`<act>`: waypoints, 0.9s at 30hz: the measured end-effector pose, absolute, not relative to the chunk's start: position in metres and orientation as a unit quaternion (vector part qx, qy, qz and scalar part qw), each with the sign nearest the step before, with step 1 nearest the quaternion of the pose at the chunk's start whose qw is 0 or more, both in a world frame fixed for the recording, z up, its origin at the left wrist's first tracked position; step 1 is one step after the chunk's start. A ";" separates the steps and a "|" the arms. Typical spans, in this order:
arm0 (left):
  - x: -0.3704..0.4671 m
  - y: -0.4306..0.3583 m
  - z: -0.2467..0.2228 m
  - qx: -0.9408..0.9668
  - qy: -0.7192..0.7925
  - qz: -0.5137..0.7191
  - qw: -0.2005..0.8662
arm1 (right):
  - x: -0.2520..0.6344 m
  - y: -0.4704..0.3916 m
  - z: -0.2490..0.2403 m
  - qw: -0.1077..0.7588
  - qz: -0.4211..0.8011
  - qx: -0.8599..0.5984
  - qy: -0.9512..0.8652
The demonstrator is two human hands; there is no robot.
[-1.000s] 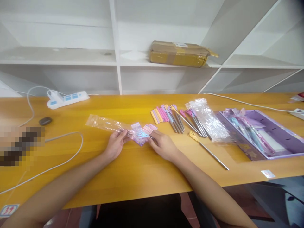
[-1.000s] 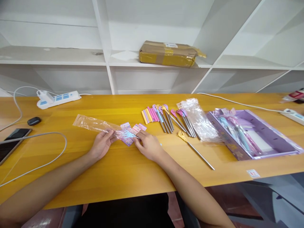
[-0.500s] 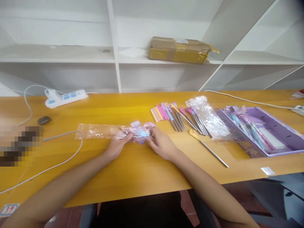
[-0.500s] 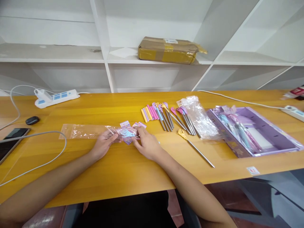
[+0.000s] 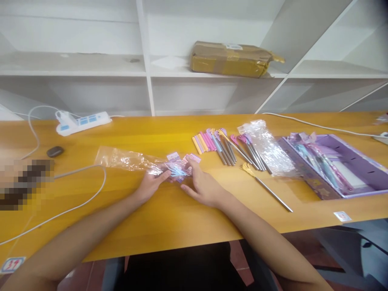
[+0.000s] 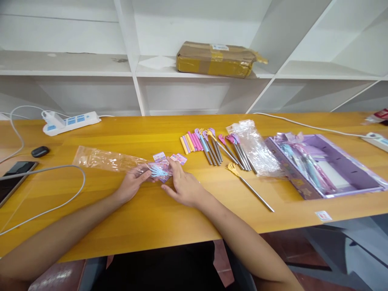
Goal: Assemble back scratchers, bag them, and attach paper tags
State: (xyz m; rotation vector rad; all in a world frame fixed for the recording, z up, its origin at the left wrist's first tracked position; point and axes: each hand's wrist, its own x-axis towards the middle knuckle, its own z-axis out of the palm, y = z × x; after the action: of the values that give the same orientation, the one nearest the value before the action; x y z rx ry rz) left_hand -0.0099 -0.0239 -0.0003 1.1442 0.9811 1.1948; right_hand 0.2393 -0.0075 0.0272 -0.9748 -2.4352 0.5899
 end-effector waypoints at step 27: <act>-0.008 -0.019 0.002 0.384 0.384 0.600 0.587 | 0.239 0.001 0.021 0.287 0.292 -0.404 -0.818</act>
State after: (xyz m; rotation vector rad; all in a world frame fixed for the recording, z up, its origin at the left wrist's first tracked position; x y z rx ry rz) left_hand -0.0079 -0.0193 0.0021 0.8960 0.8942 1.3977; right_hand 0.2387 0.0013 0.0214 -1.0794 -2.1851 0.7808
